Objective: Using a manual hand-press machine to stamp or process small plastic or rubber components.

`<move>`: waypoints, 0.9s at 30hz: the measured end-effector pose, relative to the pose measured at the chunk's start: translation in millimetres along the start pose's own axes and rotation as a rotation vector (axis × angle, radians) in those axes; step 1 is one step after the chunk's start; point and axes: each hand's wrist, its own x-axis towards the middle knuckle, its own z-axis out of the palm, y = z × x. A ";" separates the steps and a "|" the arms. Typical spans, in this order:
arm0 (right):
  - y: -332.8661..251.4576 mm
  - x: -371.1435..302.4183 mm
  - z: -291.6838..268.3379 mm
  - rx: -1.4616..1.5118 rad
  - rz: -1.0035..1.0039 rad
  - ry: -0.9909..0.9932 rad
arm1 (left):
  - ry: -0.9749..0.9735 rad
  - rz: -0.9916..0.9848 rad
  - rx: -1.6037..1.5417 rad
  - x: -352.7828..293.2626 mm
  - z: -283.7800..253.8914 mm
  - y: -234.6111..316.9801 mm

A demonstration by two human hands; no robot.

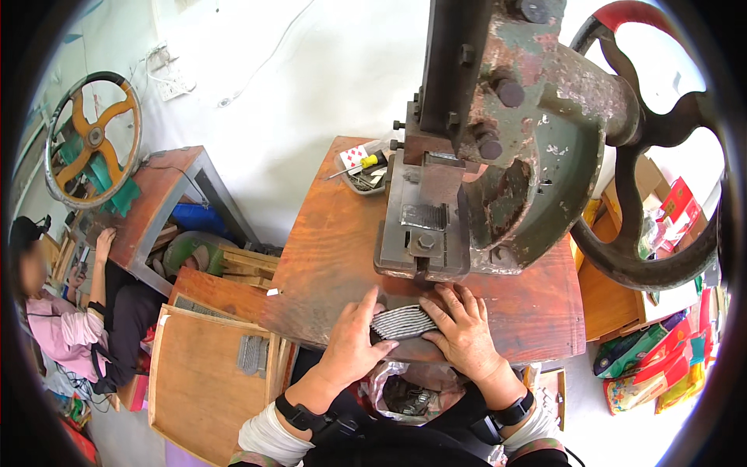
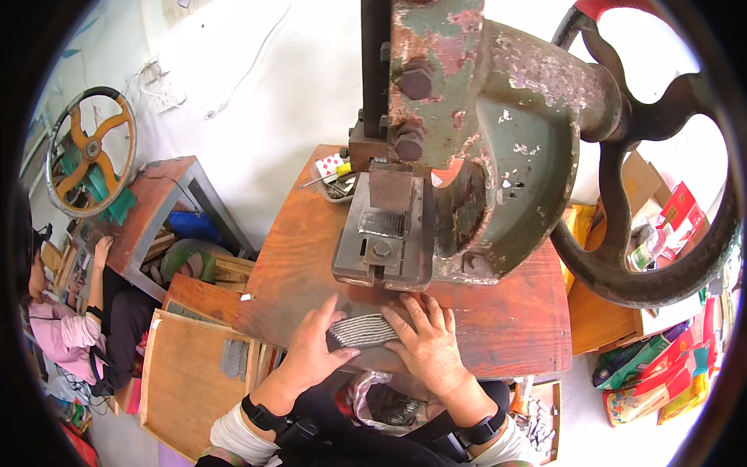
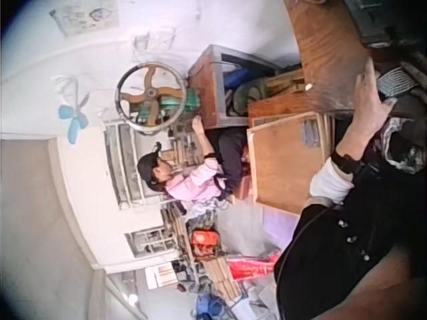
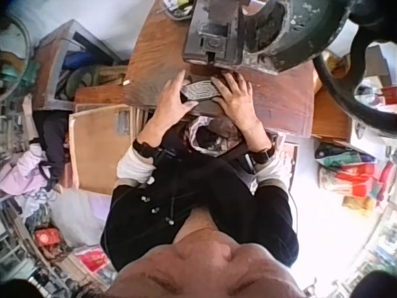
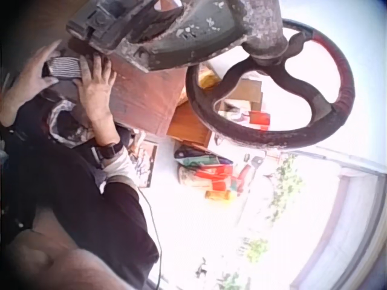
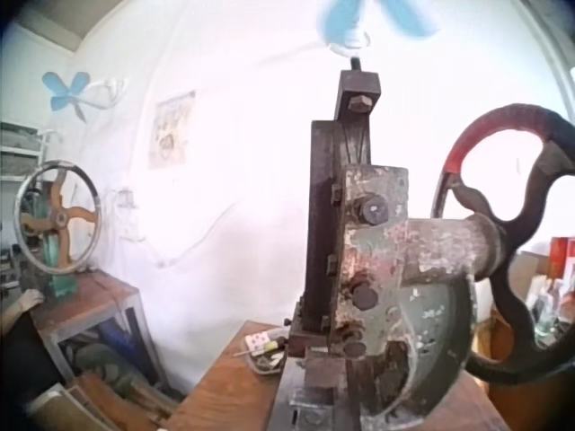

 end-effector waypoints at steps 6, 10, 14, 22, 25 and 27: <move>-7.5 -1.0 3.6 0.068 -0.049 -0.054 | 0.017 0.017 0.129 6.0 12.7 16.2; -1.4 0.4 -5.2 0.233 -0.012 -0.019 | 0.045 0.011 -0.047 0.2 12.2 -4.7; -23.8 9.5 -6.9 0.115 -0.085 -0.061 | 0.048 -0.024 -0.135 0.1 6.1 -2.3; 1.5 5.6 -15.8 0.215 -0.310 -0.101 | 0.029 -0.003 -0.065 -0.1 7.1 -7.3; 23.3 -24.9 -21.4 0.272 -0.079 0.110 | 0.010 0.156 0.246 11.3 4.9 16.0; 28.5 -37.5 -21.3 0.301 0.051 0.227 | 0.005 0.159 0.395 17.9 19.3 25.9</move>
